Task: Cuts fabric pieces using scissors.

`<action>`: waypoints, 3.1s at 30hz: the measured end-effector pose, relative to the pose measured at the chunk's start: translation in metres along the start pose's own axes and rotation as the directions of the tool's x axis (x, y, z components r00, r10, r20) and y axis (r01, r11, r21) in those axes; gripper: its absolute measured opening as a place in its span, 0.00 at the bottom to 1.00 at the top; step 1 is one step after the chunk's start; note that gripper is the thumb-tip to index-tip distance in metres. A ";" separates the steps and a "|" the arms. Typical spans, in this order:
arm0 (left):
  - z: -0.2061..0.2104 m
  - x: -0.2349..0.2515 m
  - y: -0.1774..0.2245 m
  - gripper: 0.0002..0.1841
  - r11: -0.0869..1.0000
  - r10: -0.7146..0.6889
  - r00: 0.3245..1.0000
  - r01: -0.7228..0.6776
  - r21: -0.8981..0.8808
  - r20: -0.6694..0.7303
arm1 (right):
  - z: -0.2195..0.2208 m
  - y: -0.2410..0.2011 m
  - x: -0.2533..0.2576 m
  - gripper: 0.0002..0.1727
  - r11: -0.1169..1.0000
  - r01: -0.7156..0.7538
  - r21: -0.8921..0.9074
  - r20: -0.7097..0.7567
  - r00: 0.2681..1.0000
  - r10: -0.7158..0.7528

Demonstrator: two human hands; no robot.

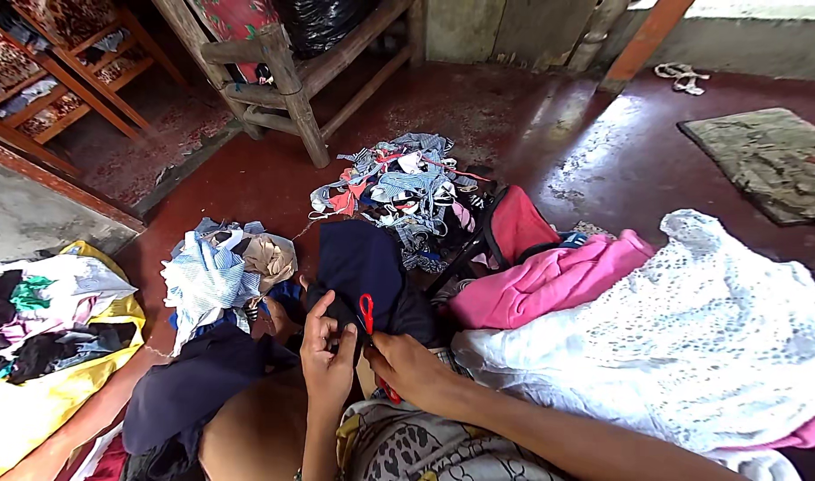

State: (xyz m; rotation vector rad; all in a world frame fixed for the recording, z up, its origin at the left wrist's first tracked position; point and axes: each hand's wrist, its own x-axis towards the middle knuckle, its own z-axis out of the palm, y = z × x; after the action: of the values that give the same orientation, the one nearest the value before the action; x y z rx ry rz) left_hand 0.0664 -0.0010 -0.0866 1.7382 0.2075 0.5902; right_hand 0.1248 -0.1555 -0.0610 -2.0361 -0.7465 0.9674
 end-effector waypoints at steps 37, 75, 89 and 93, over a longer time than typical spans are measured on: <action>-0.002 -0.003 -0.001 0.30 0.993 -0.013 0.998 0.007 -0.116 -0.056 | 0.018 0.014 -0.003 0.24 0.994 0.094 0.052 -0.106 0.990 -0.088; -0.006 -0.005 -0.006 0.30 0.998 0.059 0.997 -0.061 -0.028 -0.057 | 0.017 -0.006 0.015 0.21 1.000 -0.014 0.004 -0.014 1.000 0.015; -0.005 -0.003 -0.009 0.26 0.993 0.101 0.993 -0.098 0.062 -0.057 | 0.019 -0.004 0.025 0.21 1.000 0.017 0.010 -0.040 0.999 -0.017; -0.009 0.000 -0.009 0.21 0.998 0.070 0.995 -0.069 0.009 -0.065 | 0.023 0.000 0.013 0.20 1.000 0.020 -0.005 -0.022 1.000 -0.020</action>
State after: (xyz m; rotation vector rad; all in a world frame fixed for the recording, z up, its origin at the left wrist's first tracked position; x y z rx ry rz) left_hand 0.0634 0.0095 -0.0939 1.7395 0.1951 0.6982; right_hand 0.1129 -0.1369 -0.0760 -2.0365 -0.7571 0.9309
